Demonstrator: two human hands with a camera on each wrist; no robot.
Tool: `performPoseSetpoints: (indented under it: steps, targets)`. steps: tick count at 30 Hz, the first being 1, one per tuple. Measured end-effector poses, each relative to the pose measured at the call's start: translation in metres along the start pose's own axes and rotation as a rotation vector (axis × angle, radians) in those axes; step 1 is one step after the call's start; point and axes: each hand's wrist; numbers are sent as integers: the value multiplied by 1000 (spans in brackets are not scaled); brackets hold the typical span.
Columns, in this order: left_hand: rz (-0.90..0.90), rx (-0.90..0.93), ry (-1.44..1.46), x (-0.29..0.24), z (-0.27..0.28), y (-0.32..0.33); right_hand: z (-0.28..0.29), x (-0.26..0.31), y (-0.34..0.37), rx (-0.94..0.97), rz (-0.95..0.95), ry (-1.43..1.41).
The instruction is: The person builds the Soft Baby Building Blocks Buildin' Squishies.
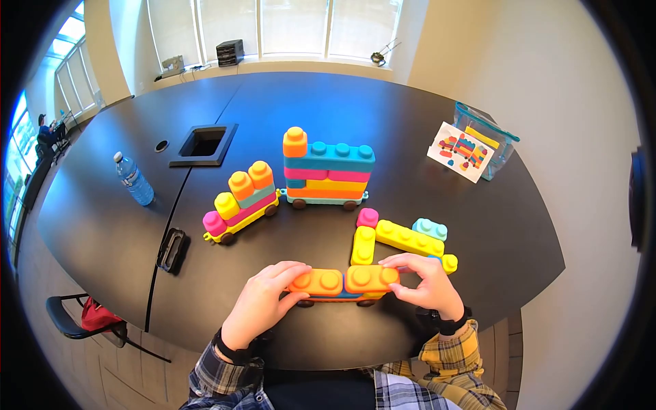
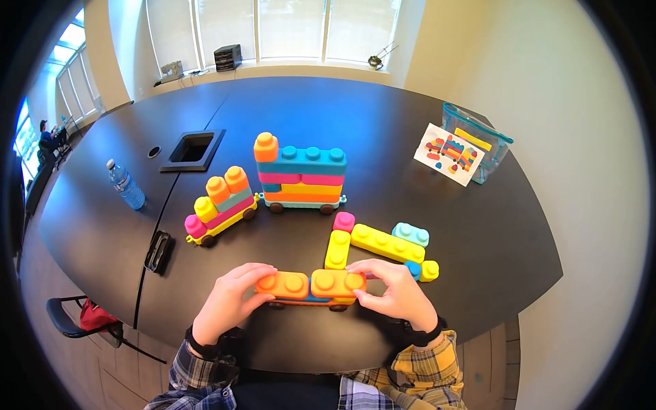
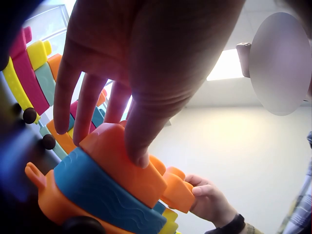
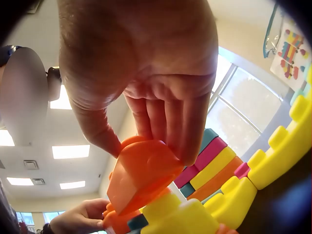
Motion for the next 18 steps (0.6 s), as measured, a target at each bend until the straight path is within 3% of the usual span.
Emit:
performPoseSetpoints:
  steps: [8, 18]
  targets:
    - [-5, -13, -15, -1, -2, 1, -16, -3, -6, 24, 85, 134]
    - [10, -44, -11, -3, -1, 3, -31, -5, -5, 13, 50, 115]
Point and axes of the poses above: each hand's wrist, its own y-axis away from the middle knuckle, its own z-axis out of the back of the hand, x = y × z, and after that the axes turned 5 degrees about y, right-handed
